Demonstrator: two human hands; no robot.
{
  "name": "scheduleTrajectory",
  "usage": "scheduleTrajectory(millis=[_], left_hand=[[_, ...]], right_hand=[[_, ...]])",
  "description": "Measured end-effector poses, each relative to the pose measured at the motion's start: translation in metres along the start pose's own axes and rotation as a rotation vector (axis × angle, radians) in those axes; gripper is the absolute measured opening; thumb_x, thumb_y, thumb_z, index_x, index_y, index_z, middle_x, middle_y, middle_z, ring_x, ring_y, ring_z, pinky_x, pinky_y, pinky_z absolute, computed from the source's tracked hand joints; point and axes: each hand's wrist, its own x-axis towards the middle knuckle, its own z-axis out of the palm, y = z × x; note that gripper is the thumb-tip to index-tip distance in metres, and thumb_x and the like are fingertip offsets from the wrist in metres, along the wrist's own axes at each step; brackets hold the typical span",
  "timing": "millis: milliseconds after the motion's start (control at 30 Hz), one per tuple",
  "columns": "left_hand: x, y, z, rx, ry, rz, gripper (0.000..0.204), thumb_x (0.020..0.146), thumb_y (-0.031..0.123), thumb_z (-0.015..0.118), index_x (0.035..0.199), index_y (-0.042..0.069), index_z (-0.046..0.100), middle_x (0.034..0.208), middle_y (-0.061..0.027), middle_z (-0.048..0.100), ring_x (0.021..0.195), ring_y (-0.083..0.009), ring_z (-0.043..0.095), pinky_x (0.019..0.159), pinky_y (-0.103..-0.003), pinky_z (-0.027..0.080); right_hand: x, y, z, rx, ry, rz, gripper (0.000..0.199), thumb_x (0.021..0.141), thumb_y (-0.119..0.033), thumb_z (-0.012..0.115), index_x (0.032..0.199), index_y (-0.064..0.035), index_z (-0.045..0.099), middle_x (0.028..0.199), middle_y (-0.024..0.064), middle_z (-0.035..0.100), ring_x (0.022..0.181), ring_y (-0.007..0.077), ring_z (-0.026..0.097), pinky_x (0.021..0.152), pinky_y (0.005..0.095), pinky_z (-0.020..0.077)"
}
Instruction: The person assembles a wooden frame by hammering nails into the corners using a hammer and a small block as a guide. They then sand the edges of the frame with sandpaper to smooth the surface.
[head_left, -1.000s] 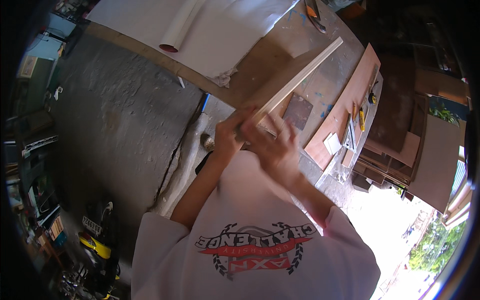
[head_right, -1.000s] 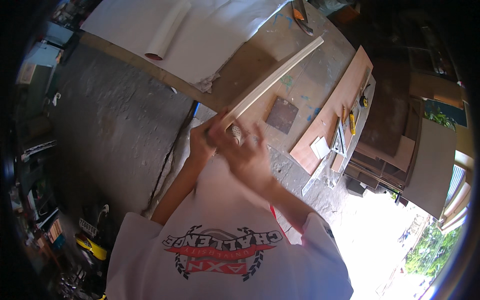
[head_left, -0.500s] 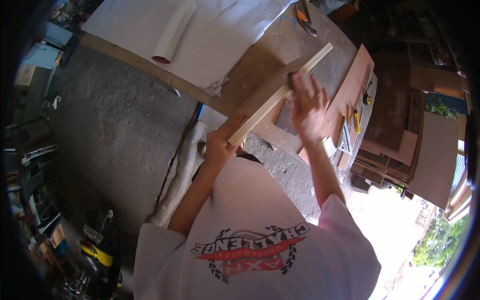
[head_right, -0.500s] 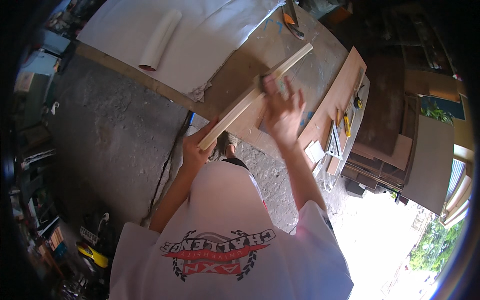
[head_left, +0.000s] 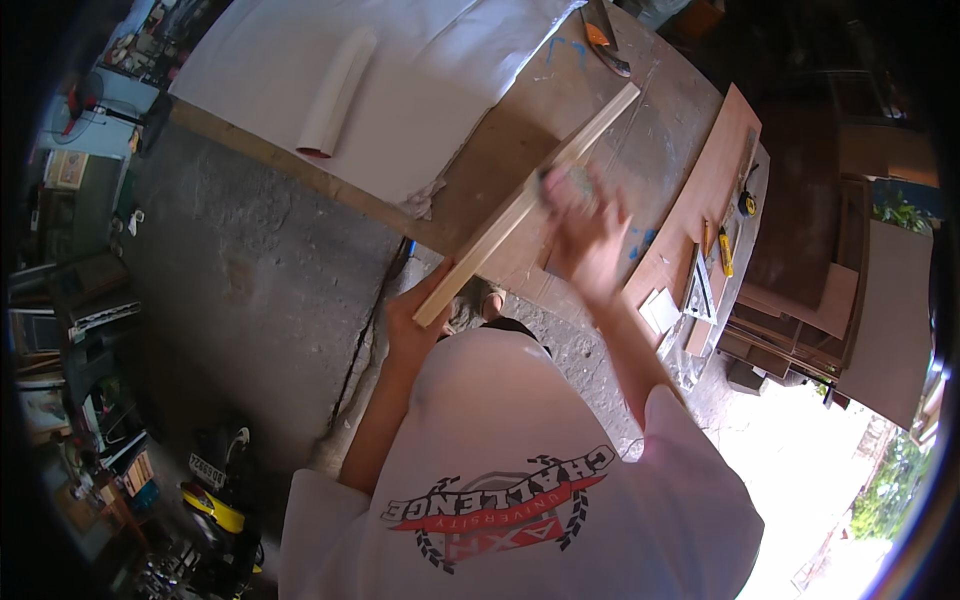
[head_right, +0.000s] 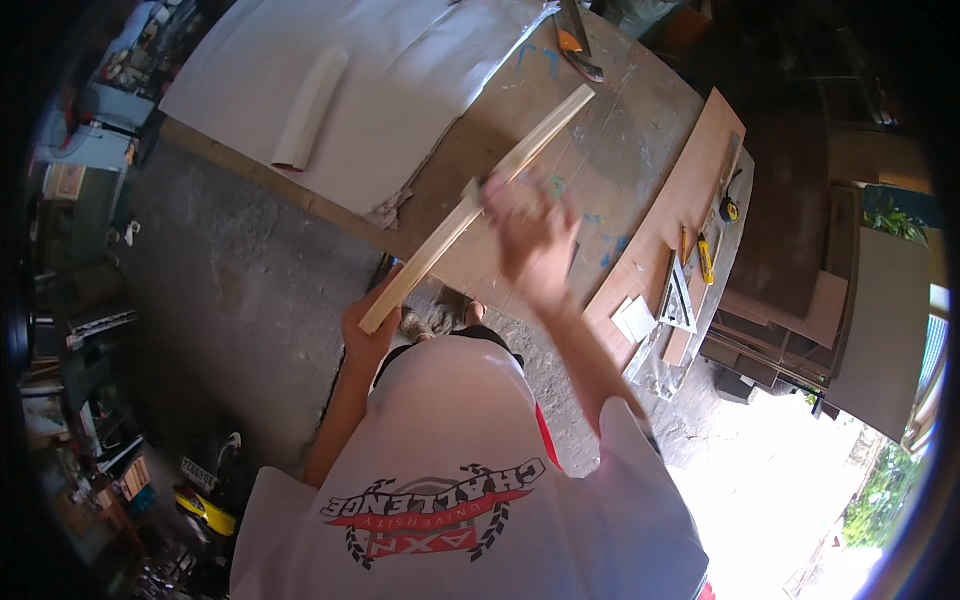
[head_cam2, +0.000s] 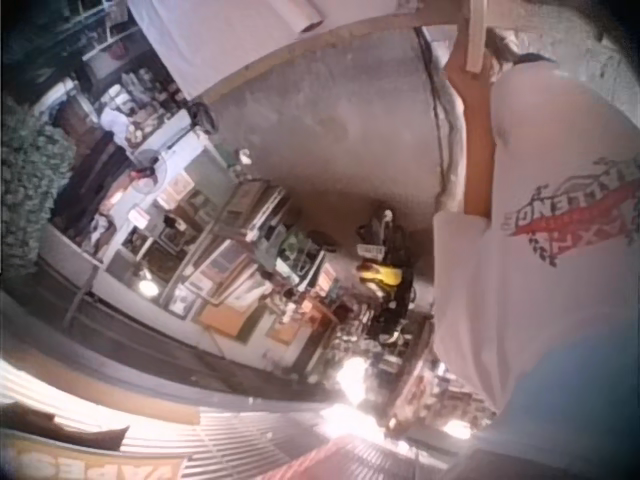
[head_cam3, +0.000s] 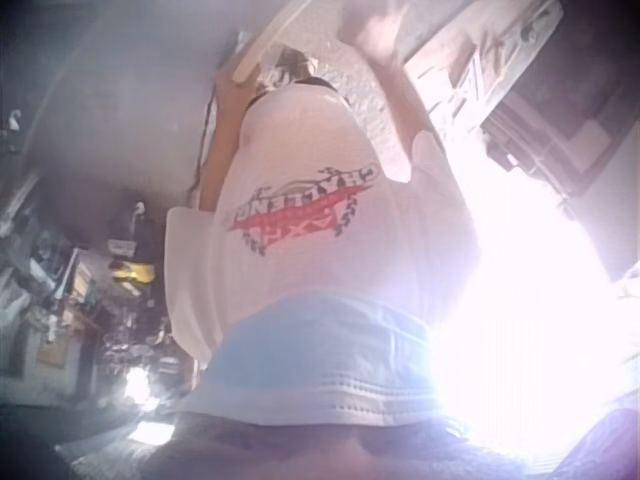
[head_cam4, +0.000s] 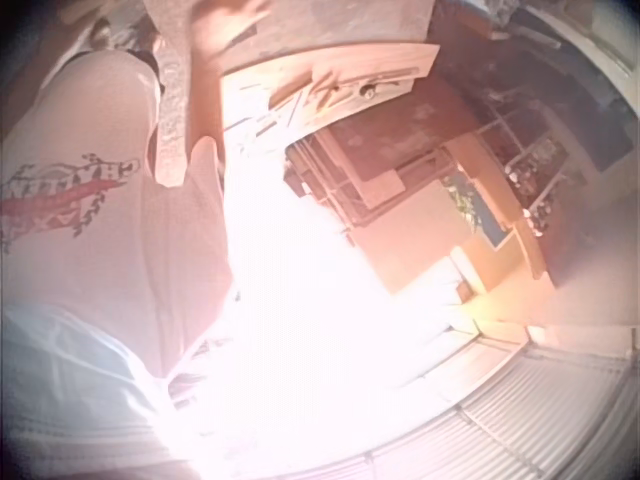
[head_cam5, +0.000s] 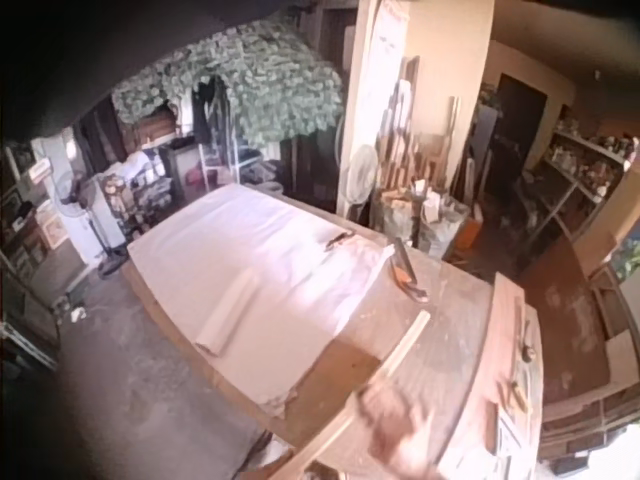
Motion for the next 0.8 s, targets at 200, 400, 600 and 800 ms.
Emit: scheduleTrajectory(millis=[200, 400, 600, 800], left_hand=[[-0.004, -0.004, -0.001, 0.068, 0.008, 0.032, 0.052, 0.087, -0.004, 0.071, 0.139, -0.002, 0.065, 0.131, -0.0199, 0.072, 0.112, -0.0229, 0.074, 0.091, -0.034, 0.058], [-0.023, -0.023, 0.025, 0.07, 0.076, 0.027, 0.052, 0.091, 0.008, 0.078, 0.14, -0.004, 0.064, 0.138, -0.0225, 0.067, 0.127, -0.0254, 0.066, 0.102, -0.037, 0.054], [-0.008, -0.04, 0.031, 0.107, 0.119, 0.225, 0.041, 0.096, 0.013, 0.071, 0.133, -0.004, 0.065, 0.117, -0.0222, 0.074, 0.102, -0.0294, 0.074, 0.089, -0.039, 0.057], [0.175, 0.111, 0.025, 0.327, 0.114, 0.398, 0.048, 0.1, 0.046, 0.07, 0.095, -0.001, 0.071, 0.069, -0.0154, 0.069, 0.055, -0.0234, 0.067, 0.051, -0.037, 0.05]], right_hand=[[0.077, 0.202, 0.071, 0.042, 0.128, 0.423, 0.035, 0.108, -0.033, 0.052, 0.132, -0.0173, 0.073, 0.13, 0.0078, 0.072, 0.122, 0.0345, 0.064, 0.104, 0.0466, 0.0456], [-0.014, 0.23, 0.079, 0.801, 0.257, 1.133, 0.053, 0.112, -0.041, 0.046, 0.123, 0.0064, 0.066, 0.112, 0.0166, 0.074, 0.104, 0.0317, 0.076, 0.084, 0.0379, 0.0581], [-0.155, 0.128, 0.052, 1.329, 0.364, 1.481, 0.048, 0.113, -0.042, 0.044, 0.134, 0.0008, 0.054, 0.125, 0.0129, 0.069, 0.101, 0.0345, 0.077, 0.085, 0.0383, 0.0601], [-0.191, 0.069, 0.009, 1.308, 0.503, 1.62, 0.043, 0.114, -0.04, 0.044, 0.132, -0.0032, 0.056, 0.124, 0.0122, 0.07, 0.102, 0.0334, 0.076, 0.088, 0.0397, 0.0583]])
